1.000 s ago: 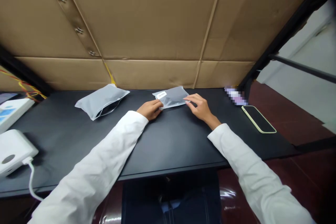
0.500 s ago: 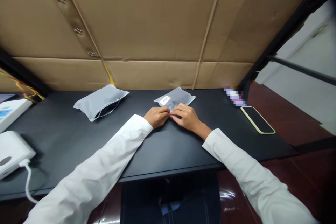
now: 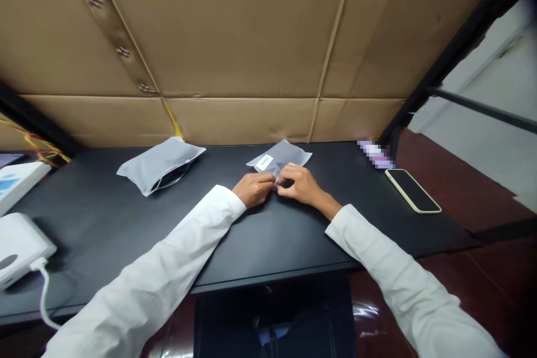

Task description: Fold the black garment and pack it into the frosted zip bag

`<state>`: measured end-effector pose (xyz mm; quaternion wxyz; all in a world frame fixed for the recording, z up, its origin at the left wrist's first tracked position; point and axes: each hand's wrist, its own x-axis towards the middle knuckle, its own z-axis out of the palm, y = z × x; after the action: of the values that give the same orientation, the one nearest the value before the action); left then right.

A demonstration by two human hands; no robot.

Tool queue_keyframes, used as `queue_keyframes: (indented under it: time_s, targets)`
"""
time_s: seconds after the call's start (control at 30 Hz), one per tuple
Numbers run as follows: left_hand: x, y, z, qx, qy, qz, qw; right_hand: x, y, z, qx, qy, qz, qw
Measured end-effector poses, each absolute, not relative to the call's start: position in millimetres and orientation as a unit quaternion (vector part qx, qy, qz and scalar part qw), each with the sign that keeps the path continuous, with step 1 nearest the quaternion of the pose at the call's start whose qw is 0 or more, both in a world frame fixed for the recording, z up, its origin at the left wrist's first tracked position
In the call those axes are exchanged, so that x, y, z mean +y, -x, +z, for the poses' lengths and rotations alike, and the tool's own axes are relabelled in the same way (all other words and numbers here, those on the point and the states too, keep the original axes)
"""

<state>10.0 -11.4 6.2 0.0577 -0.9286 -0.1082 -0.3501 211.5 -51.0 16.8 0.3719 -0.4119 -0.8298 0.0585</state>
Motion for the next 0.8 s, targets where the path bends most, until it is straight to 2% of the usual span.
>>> queue_keyframes:
  time_s: [0.5, 0.67, 0.8]
  targets:
    - [-10, -7, 21, -0.127, 0.892, -0.434, -0.027, -23, -277, 17, -0.803, 0.443, -0.019, 0.397]
    - [-9, -7, 21, -0.129, 0.889, -0.44, -0.005, -23, -277, 18, -0.81, 0.429, -0.059, 0.396]
    - [-10, -4, 17, -0.116, 0.903, -0.411, 0.057, -24, -277, 12, -0.83, 0.409, -0.077, 0.372]
